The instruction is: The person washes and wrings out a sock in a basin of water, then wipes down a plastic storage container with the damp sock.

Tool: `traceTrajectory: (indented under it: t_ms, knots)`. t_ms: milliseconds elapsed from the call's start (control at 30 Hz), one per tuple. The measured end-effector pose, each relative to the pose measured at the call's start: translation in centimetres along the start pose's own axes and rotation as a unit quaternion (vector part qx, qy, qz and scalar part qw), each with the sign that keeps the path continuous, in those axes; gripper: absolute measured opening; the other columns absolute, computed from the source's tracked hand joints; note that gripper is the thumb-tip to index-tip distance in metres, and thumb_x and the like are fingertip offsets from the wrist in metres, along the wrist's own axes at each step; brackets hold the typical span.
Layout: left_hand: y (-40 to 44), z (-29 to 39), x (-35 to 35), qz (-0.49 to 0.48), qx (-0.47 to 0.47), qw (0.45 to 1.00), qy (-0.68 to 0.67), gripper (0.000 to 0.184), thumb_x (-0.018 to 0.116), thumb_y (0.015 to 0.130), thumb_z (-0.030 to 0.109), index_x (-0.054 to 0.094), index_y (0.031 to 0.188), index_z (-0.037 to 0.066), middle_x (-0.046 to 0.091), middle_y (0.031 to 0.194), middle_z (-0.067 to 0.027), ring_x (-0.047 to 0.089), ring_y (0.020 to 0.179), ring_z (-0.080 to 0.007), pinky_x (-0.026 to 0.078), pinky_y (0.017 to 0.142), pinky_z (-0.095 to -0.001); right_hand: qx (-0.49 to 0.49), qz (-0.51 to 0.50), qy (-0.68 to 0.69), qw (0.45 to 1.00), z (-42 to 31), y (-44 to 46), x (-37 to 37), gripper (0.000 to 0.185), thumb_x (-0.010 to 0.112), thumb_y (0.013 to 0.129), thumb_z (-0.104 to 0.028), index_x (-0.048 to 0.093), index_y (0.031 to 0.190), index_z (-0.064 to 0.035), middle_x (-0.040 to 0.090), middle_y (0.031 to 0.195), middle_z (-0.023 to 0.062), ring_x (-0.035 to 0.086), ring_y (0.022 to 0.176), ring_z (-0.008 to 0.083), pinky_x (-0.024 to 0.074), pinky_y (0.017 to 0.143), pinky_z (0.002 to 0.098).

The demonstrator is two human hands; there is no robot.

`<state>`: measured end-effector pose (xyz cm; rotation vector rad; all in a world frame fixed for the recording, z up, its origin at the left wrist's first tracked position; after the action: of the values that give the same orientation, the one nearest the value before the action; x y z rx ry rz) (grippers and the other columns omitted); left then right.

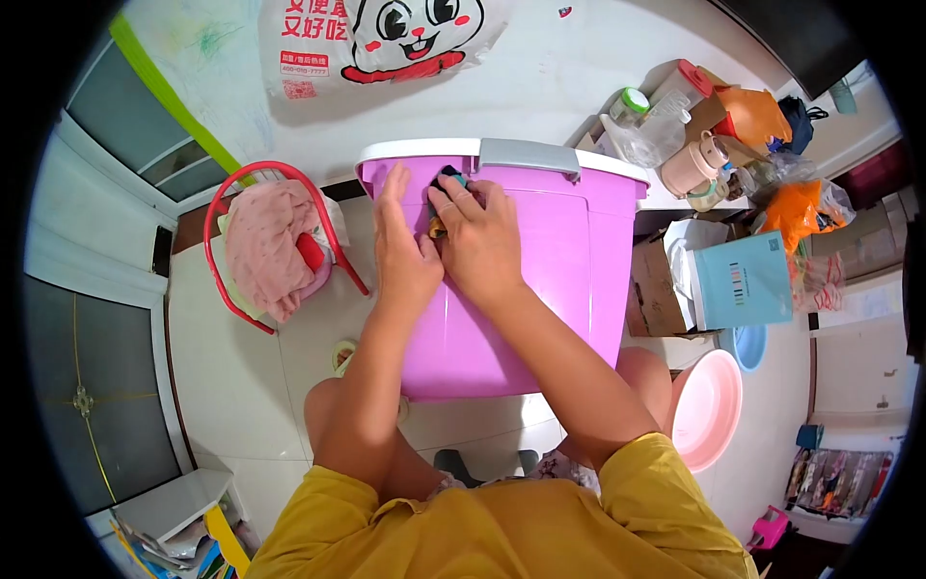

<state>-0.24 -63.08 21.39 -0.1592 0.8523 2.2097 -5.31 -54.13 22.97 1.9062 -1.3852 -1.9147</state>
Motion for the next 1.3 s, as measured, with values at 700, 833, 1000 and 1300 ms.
traceTrajectory:
  t_ms: [700, 833, 1000, 1300]
  knots:
    - [-0.1, -0.1, -0.1, -0.042, 0.012, 0.998, 0.041, 0.087, 0.055, 0.078, -0.015, 0.019, 0.154, 0.006, 0.047, 0.148, -0.0147, 0.035, 0.139, -0.0376, 0.026, 0.117, -0.0445, 0.107, 0.016, -0.006, 0.994, 3.4, -3.1, -2.5, 0.046, 0.068, 0.067, 0.002, 0.071, 0.113, -0.0015, 0.067, 0.125, 0.0070, 0.055, 0.105, 0.0319, 0.0453, 0.093, 0.0414]
    - [-0.1, 0.2, 0.0, -0.051, 0.009, 0.998, 0.032, 0.086, 0.057, 0.078, -0.014, 0.021, 0.153, 0.006, 0.047, 0.147, -0.0145, 0.037, 0.137, -0.0371, 0.027, 0.116, -0.0441, 0.044, 0.030, 0.040, 0.998, 1.5, -2.3, -2.5, 0.047, 0.067, 0.068, 0.001, 0.069, 0.115, -0.0005, 0.065, 0.127, 0.0104, 0.055, 0.108, 0.0332, 0.0445, 0.094, 0.0429]
    - [-0.2, 0.1, 0.3, -0.047, 0.009, 0.998, 0.042, 0.085, 0.061, 0.078, -0.012, 0.023, 0.152, 0.005, 0.047, 0.148, -0.0141, 0.038, 0.135, -0.0369, 0.028, 0.115, -0.0438, 0.015, -0.007, -0.002, 1.000, 0.3, -2.2, -1.8, 0.043, 0.068, 0.072, -0.004, 0.068, 0.115, -0.0020, 0.065, 0.125, 0.0087, 0.055, 0.113, 0.0329, 0.0413, 0.096, 0.0434]
    - [-0.1, 0.6, 0.6, -0.064, 0.025, 0.996, 0.063, 0.086, 0.063, 0.077, -0.011, 0.023, 0.151, 0.004, 0.051, 0.145, -0.0122, 0.039, 0.134, -0.0365, 0.028, 0.115, -0.0435, 0.069, 0.044, 0.029, 0.996, 2.0, -1.7, -2.8, 0.041, 0.068, 0.073, -0.005, 0.068, 0.114, -0.0051, 0.066, 0.122, 0.0057, 0.055, 0.105, 0.0298, 0.0419, 0.091, 0.0434]
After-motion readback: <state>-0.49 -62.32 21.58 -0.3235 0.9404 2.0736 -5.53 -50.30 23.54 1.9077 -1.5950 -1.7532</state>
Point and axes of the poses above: each hand's wrist, its own y-axis towards the middle knuckle, its own x-axis out of the palm, z = x × y, the point moved 7 cm from there along y, towards the middle knuckle
